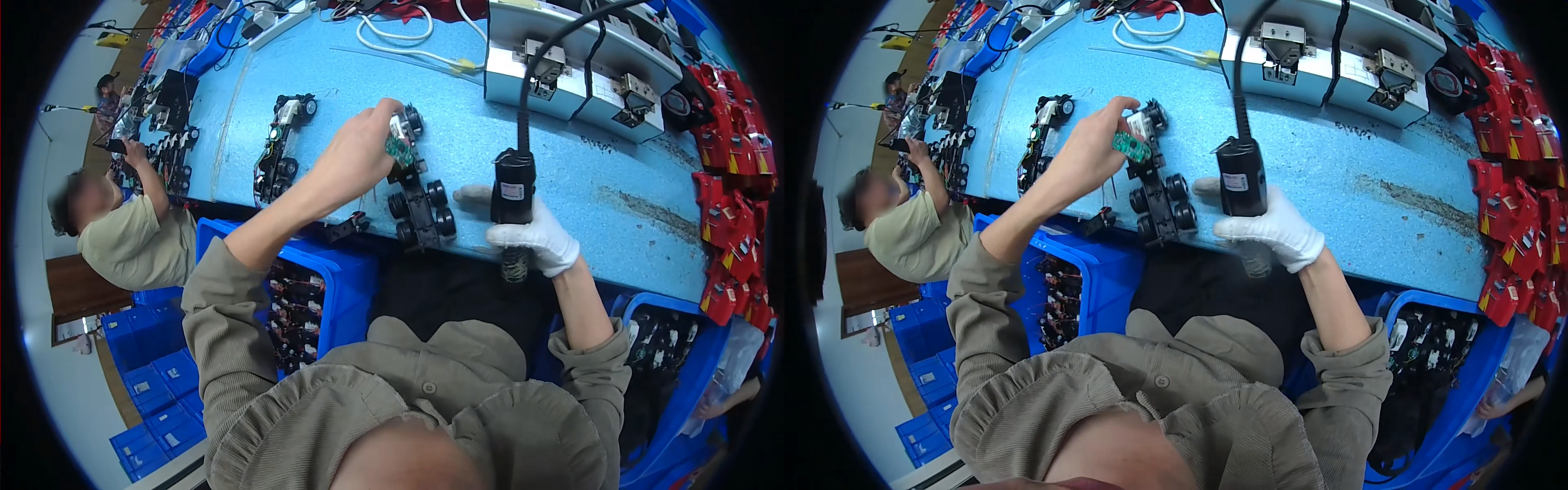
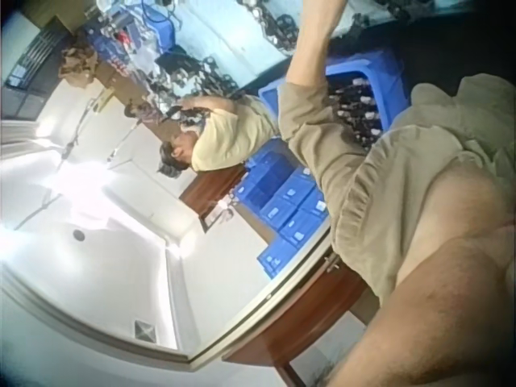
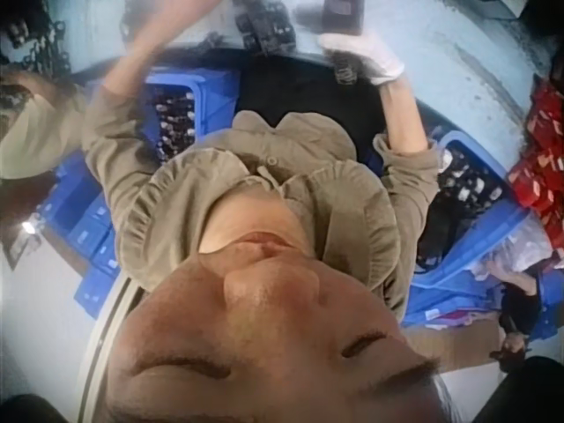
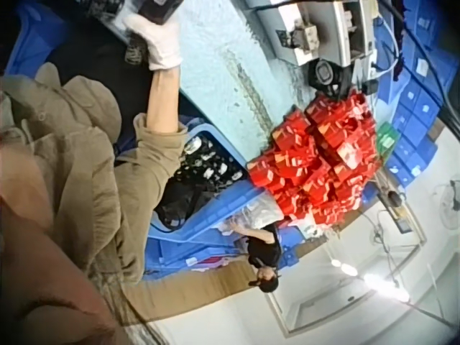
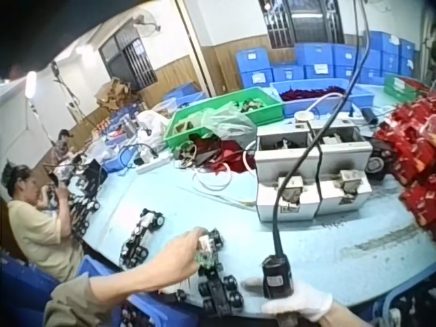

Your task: Assembling electronic components for toys using an electric screwdriver at a factory workbench.

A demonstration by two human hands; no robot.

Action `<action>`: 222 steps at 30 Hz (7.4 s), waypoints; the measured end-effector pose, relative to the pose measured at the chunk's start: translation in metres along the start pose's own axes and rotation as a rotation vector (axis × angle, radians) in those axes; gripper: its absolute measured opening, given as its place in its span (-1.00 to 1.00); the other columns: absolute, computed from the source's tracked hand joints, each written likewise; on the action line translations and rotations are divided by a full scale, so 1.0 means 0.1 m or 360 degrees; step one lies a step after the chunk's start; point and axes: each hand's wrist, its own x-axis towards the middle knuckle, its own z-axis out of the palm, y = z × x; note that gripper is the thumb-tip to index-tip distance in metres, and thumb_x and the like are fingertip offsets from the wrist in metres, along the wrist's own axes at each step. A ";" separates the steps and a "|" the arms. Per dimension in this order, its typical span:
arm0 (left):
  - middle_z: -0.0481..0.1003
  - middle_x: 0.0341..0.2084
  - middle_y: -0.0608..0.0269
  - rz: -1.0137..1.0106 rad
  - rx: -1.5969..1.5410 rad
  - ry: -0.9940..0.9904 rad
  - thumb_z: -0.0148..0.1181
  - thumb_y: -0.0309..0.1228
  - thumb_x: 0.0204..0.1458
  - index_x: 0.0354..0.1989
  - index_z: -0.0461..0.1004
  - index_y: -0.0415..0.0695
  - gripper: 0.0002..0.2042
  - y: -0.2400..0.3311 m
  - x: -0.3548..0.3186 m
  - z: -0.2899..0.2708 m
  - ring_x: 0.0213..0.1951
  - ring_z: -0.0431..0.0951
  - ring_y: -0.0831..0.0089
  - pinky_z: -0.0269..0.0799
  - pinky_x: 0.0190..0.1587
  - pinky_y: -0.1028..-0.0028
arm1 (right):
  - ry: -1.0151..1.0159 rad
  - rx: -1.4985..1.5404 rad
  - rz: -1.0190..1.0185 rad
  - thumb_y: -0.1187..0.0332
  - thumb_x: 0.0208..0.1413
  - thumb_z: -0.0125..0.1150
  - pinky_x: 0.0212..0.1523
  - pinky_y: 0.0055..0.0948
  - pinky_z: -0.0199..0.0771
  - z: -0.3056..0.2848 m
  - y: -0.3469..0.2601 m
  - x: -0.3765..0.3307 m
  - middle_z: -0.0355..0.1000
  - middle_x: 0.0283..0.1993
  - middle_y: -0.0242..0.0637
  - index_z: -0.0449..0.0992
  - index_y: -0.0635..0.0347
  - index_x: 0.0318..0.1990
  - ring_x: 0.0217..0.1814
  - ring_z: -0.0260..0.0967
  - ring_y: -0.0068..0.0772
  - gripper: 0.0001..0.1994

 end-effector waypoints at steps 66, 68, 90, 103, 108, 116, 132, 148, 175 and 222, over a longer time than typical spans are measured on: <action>0.50 -0.53 0.25 -0.0437 -0.1176 0.0412 0.26 -0.49 -0.22 -0.48 0.51 -0.17 -0.90 0.10 -0.31 0.44 -0.50 0.46 0.42 0.38 -0.44 0.50 | 0.1121 -0.0054 -0.1736 0.36 0.00 0.03 -0.52 -0.57 0.07 -0.89 -0.72 -0.65 0.09 -0.63 -0.47 0.30 0.15 -0.17 -0.67 0.01 -0.64 -0.78; 0.48 -0.55 0.26 -0.0359 -0.0791 0.0610 0.26 -0.51 -0.24 -0.49 0.51 -0.16 -0.90 0.13 -0.32 0.49 -0.52 0.44 0.39 0.36 -0.45 0.48 | 0.1099 -0.0061 -0.1737 0.35 0.00 0.03 -0.52 -0.57 0.07 -0.88 -0.70 -0.65 0.10 -0.63 -0.47 0.29 0.15 -0.16 -0.67 0.01 -0.64 -0.77; 0.40 -0.60 0.30 -0.1026 -0.1303 0.0983 0.22 -0.54 -0.14 -0.35 0.32 -0.18 -0.79 0.08 -0.04 0.85 -0.51 0.33 0.54 0.24 -0.50 0.55 | 0.0941 -0.0153 -0.1778 0.32 -0.01 0.04 -0.55 -0.54 0.11 -0.93 -0.73 -0.67 0.13 -0.61 -0.45 0.21 0.17 -0.09 -0.67 0.06 -0.61 -0.68; 0.47 -0.44 0.27 -0.0665 -0.2254 0.0076 0.07 -0.62 -0.03 -0.19 0.09 -0.14 -0.69 0.30 -0.33 0.81 -0.42 0.38 0.71 0.22 -0.43 0.70 | 0.1066 -0.0307 -0.2143 0.42 -0.02 0.04 -0.60 -0.53 0.09 -1.17 -1.69 -0.39 0.05 -0.69 -0.54 0.28 0.09 -0.21 -0.72 0.00 -0.61 -0.81; 0.46 -0.39 0.25 -0.0652 -0.2390 0.0129 0.06 -0.64 -0.04 -0.16 0.07 -0.14 -0.67 0.27 -0.32 0.87 -0.37 0.38 0.71 0.22 -0.38 0.72 | 0.0971 -0.0650 -0.1793 0.45 -0.09 0.10 -0.63 -0.49 0.15 -1.13 -1.99 -0.01 0.10 -0.72 -0.51 0.33 0.13 -0.41 -0.75 0.04 -0.59 -0.91; 0.44 -0.32 0.17 -0.0660 -0.2599 0.0435 0.06 -0.64 -0.05 -0.09 0.06 -0.18 -0.62 0.34 -0.30 0.97 -0.32 0.40 0.65 0.31 -0.26 0.68 | 0.2133 -0.0979 -0.2073 0.62 -0.10 0.00 -0.66 -0.46 0.33 -0.88 -1.70 0.05 0.19 -0.70 -0.41 0.26 0.29 -0.15 -0.80 0.12 -0.53 -0.71; 0.44 -0.35 0.18 -0.0674 -0.2512 0.0369 0.03 -0.67 -0.10 -0.09 0.06 -0.21 -0.60 0.38 -0.35 0.97 -0.35 0.41 0.63 0.33 -0.30 0.64 | 0.1709 -0.0428 -0.2009 0.32 -0.03 0.01 -0.57 -0.50 0.13 -0.59 -1.64 -0.27 0.03 -0.68 -0.52 0.24 0.09 -0.50 -0.73 -0.05 -0.60 -0.88; 0.44 -0.27 0.13 -0.0707 -0.2504 0.0344 0.00 -0.68 -0.07 0.16 -0.08 -0.28 -0.42 0.40 -0.31 0.98 -0.26 0.43 0.57 0.32 -0.19 0.59 | 0.1720 -0.1073 -0.2009 0.38 -0.05 0.00 -0.60 -0.45 0.20 -0.87 -1.65 0.01 0.10 -0.68 -0.46 0.30 0.23 -0.35 -0.72 0.05 -0.58 -0.86; 0.49 -0.47 0.15 -0.0728 -0.2444 0.0503 0.10 -0.57 -0.16 0.01 0.09 -0.25 -0.50 0.36 -0.30 0.94 -0.53 0.41 0.56 0.33 -0.42 0.52 | 0.0133 -0.0349 -0.1325 0.33 0.04 -0.11 -0.63 -0.56 0.03 0.43 -0.93 0.85 0.00 -0.68 -0.55 0.27 0.08 -0.14 -0.73 -0.05 -0.62 -0.79; 0.39 -0.63 0.21 0.0261 -0.1231 0.1119 0.18 -0.45 -0.11 -0.54 0.44 -0.26 -0.87 -0.07 0.24 0.98 -0.49 0.37 0.37 0.27 -0.43 0.47 | 0.0685 -0.0072 -0.1549 0.36 -0.01 -0.05 -0.63 -0.49 0.01 -0.14 -1.14 -0.12 -0.04 -0.71 -0.56 0.32 0.15 -0.25 -0.76 -0.13 -0.63 -0.84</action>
